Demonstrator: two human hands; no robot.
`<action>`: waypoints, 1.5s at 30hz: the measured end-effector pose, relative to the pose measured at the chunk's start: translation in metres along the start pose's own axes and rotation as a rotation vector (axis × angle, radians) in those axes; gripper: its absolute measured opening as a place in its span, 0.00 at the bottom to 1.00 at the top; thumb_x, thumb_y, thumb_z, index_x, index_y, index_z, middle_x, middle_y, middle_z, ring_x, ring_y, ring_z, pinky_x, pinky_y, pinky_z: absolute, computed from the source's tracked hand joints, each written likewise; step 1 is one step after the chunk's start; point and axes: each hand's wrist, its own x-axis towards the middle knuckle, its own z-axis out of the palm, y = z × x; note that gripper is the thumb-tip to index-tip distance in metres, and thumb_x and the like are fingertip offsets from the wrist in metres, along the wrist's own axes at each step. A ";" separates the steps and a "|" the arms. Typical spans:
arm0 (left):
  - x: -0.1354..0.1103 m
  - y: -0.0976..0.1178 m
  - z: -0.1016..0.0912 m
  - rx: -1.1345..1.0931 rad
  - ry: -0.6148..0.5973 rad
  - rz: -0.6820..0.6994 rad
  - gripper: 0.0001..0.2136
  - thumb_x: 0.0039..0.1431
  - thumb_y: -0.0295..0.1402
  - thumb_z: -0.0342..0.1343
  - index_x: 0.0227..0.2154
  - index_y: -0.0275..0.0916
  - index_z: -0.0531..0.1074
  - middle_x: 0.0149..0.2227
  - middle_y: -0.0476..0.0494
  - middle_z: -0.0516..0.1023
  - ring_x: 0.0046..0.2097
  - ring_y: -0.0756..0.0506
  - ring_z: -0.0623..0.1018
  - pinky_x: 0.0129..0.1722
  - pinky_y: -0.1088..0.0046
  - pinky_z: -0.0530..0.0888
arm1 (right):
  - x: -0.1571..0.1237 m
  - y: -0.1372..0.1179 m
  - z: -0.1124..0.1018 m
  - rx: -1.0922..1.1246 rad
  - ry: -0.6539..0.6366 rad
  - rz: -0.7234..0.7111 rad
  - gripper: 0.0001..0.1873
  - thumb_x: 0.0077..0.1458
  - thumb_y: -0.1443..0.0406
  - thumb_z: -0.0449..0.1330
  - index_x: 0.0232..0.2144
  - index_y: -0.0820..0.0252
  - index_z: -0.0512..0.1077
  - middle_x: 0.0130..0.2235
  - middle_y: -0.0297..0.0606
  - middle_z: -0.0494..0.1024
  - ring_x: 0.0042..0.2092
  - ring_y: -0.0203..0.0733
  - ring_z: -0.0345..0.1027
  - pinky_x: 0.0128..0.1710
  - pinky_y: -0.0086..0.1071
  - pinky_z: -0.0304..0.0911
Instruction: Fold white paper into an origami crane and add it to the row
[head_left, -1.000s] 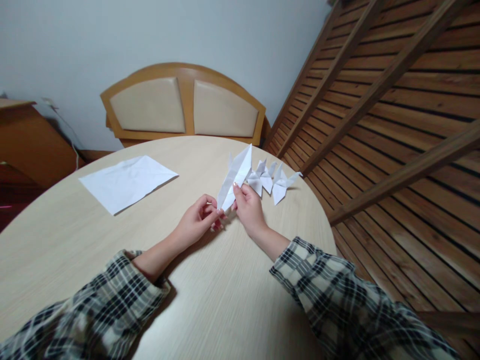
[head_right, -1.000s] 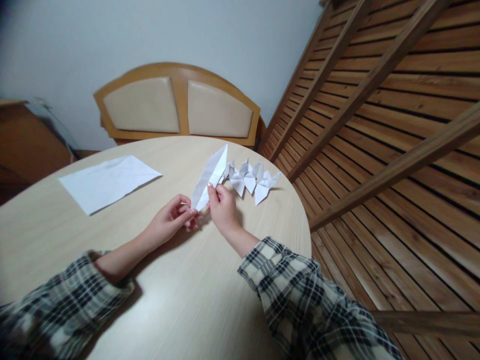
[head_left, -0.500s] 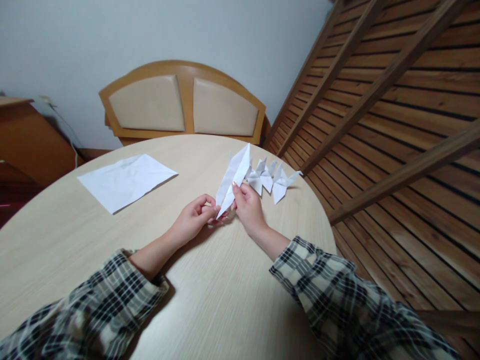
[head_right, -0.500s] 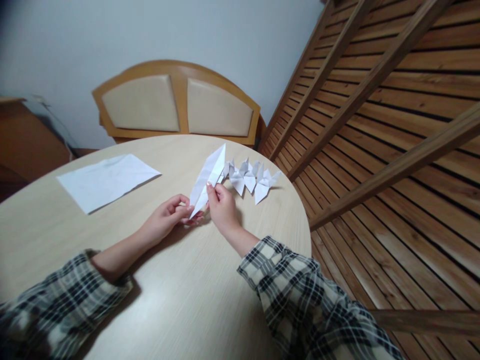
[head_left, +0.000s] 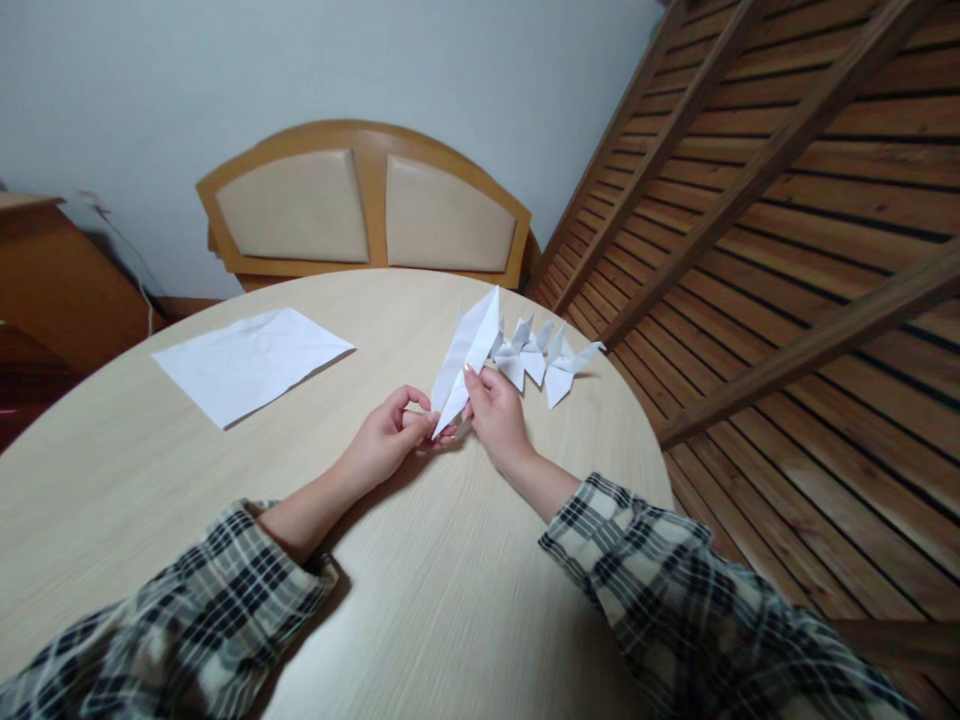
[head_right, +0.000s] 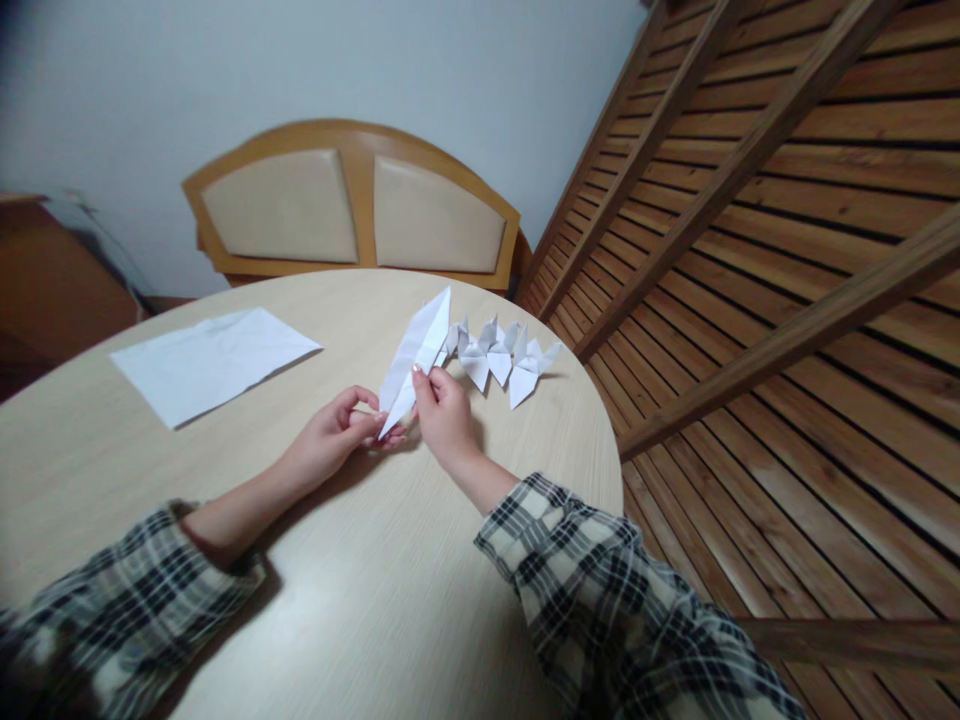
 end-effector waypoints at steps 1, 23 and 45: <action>0.000 0.000 0.000 -0.005 0.010 0.006 0.16 0.53 0.39 0.63 0.35 0.41 0.60 0.23 0.50 0.81 0.28 0.48 0.81 0.31 0.75 0.74 | 0.000 0.000 0.000 0.008 -0.002 -0.002 0.18 0.60 0.54 0.53 0.23 0.57 0.61 0.18 0.26 0.61 0.21 0.31 0.57 0.21 0.27 0.52; 0.001 0.000 -0.001 0.019 0.044 -0.121 0.16 0.47 0.45 0.65 0.28 0.35 0.74 0.27 0.41 0.82 0.28 0.46 0.80 0.34 0.70 0.76 | -0.002 -0.002 0.001 0.024 -0.039 -0.033 0.19 0.59 0.52 0.53 0.23 0.57 0.60 0.18 0.26 0.61 0.21 0.31 0.57 0.21 0.27 0.51; -0.001 0.008 0.002 0.035 0.185 -0.063 0.18 0.45 0.46 0.66 0.22 0.37 0.69 0.20 0.51 0.76 0.25 0.50 0.77 0.26 0.77 0.72 | -0.006 -0.008 0.004 0.161 -0.138 0.177 0.21 0.53 0.48 0.58 0.24 0.58 0.63 0.17 0.25 0.62 0.17 0.28 0.50 0.16 0.25 0.44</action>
